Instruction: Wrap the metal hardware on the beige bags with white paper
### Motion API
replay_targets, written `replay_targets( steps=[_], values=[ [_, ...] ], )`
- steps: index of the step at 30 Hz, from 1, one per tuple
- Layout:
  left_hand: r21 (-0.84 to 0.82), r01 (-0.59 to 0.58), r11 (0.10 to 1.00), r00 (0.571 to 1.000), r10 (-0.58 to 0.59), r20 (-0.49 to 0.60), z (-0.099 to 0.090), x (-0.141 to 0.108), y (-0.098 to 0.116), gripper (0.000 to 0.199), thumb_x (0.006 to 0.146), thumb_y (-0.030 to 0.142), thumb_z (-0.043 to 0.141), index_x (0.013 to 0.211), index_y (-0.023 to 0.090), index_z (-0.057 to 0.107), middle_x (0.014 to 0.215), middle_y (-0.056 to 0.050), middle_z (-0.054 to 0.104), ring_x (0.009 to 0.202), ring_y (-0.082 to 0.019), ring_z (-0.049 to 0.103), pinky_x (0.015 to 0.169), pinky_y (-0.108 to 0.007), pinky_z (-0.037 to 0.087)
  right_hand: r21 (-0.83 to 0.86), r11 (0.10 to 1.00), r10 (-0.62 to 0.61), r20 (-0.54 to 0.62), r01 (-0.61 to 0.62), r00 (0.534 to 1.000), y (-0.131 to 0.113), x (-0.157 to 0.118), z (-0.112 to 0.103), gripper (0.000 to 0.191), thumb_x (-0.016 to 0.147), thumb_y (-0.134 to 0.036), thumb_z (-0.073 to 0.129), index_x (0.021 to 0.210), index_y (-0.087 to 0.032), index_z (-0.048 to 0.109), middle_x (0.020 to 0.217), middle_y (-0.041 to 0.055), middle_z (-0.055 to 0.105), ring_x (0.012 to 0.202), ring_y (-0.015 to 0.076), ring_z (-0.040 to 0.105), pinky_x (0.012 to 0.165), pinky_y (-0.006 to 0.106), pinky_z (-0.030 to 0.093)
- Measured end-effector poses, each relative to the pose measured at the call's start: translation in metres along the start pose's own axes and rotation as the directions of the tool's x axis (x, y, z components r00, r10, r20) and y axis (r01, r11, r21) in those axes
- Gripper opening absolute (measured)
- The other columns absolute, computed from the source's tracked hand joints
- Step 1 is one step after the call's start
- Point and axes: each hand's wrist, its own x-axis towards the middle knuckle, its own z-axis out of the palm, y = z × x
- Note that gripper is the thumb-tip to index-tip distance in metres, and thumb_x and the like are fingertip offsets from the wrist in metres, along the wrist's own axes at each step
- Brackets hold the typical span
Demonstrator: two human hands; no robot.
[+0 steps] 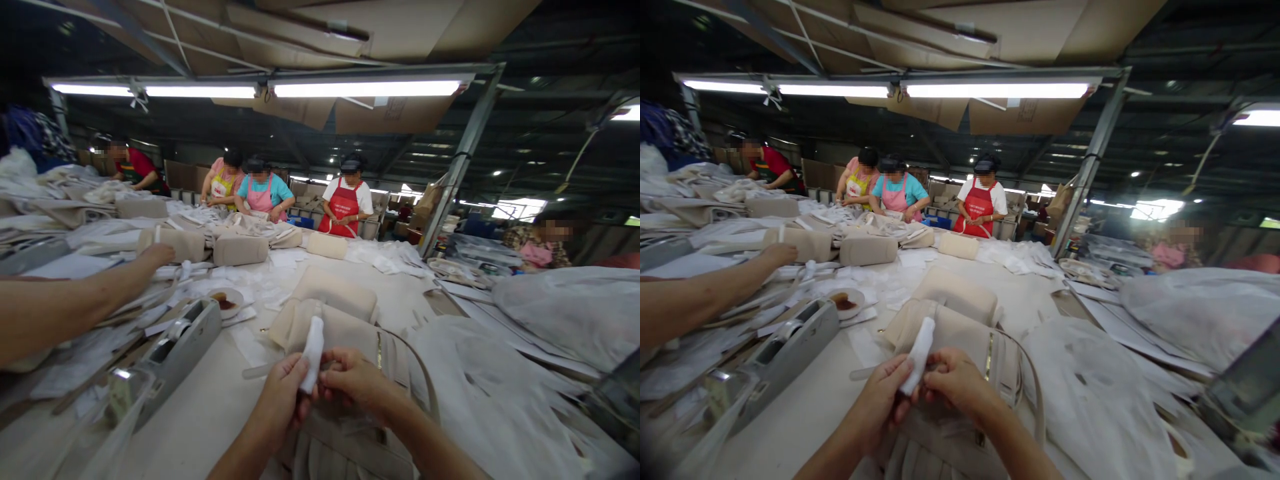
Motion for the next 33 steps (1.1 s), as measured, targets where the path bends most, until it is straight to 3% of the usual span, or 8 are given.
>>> replay_targets(
  steps=[4,8,12,15,19,23,26,33],
  values=[
    [-0.056,0.038,0.998,0.999,-0.037,0.022,-0.004,-0.001,0.004,0.048,0.069,0.064,0.058,0.081,0.018,0.054,0.052,0.005,0.055,0.030,-0.004,0.033,0.025,-0.014,0.019,0.059,0.998,-0.030,-0.051,0.033,0.998,0.009,0.009,0.015,0.038,0.063,-0.028,0.056,0.099,-0.015,0.055,0.053,-0.0061,0.060,0.036,0.0060,0.037,0.037,0.019,0.025],
    [0.039,0.012,0.999,1.000,-0.013,0.024,-0.006,0.001,0.005,0.056,0.071,0.066,0.055,0.098,0.016,0.057,0.045,0.007,0.051,0.028,-0.007,0.036,0.025,-0.015,0.022,0.086,0.992,-0.084,-0.117,0.094,0.990,0.023,0.020,0.023,0.035,0.067,-0.033,0.057,0.098,-0.017,0.053,0.049,-0.0089,0.053,0.034,0.0062,0.035,0.035,0.019,0.024],
    [0.101,-0.046,0.994,0.999,0.045,0.009,-0.006,0.002,0.005,0.058,0.076,0.063,0.049,0.106,0.014,0.057,0.044,0.007,0.051,0.027,-0.007,0.037,0.025,-0.015,0.024,0.136,0.979,-0.129,-0.151,0.150,0.980,0.024,0.021,0.026,0.034,0.067,-0.037,0.063,0.093,-0.018,0.055,0.064,-0.0034,0.061,0.044,0.0097,0.047,0.038,0.020,0.029],
    [0.129,-0.085,0.988,0.996,0.086,-0.003,-0.006,0.000,0.005,0.056,0.081,0.060,0.046,0.110,0.014,0.057,0.044,0.007,0.050,0.028,-0.007,0.038,0.026,-0.015,0.024,0.100,0.965,-0.210,-0.254,0.241,0.944,0.018,0.016,0.026,0.024,0.065,-0.036,0.065,0.080,-0.018,0.059,0.071,-0.0003,0.063,0.063,0.0148,0.056,0.052,0.023,0.042],
    [0.169,-0.126,0.977,0.991,0.130,-0.011,-0.005,-0.004,0.006,0.052,0.085,0.057,0.044,0.113,0.015,0.058,0.045,0.007,0.049,0.028,-0.007,0.038,0.027,-0.014,0.022,-0.046,0.953,-0.295,-0.368,0.299,0.882,0.014,0.011,0.028,0.013,0.065,-0.030,0.063,0.063,-0.019,0.059,0.064,-0.0003,0.063,0.069,0.0177,0.056,0.068,0.028,0.044],
    [0.192,-0.134,0.972,0.990,0.140,-0.018,-0.004,-0.004,0.005,0.051,0.087,0.054,0.043,0.116,0.015,0.059,0.045,0.007,0.048,0.029,-0.007,0.038,0.027,-0.015,0.024,0.133,0.969,-0.167,-0.280,0.210,0.945,0.014,0.006,0.034,0.014,0.068,-0.029,0.057,0.073,-0.017,0.062,0.057,-0.0019,0.061,0.057,0.0139,0.053,0.058,0.025,0.039],
    [0.182,-0.120,0.976,0.992,0.125,-0.018,-0.004,-0.003,0.004,0.054,0.087,0.051,0.044,0.127,0.016,0.054,0.046,0.007,0.050,0.030,-0.007,0.040,0.027,-0.014,0.024,0.381,0.910,-0.102,-0.170,0.160,0.980,0.012,0.004,0.039,0.016,0.066,-0.027,0.055,0.078,-0.016,0.060,0.055,-0.0027,0.059,0.049,0.0110,0.052,0.049,0.022,0.034],
    [0.001,-0.134,0.991,0.984,0.133,-0.119,0.000,0.000,0.001,0.092,0.083,0.044,0.053,0.151,0.021,-0.005,0.050,0.007,0.057,0.031,-0.011,0.046,0.028,-0.016,0.034,0.743,0.670,-0.144,0.142,-0.009,0.979,0.009,0.015,0.051,0.029,0.063,-0.039,0.067,0.080,-0.016,0.063,0.041,-0.0063,0.049,0.034,0.0142,0.050,0.036,0.025,0.041]
  ],
)
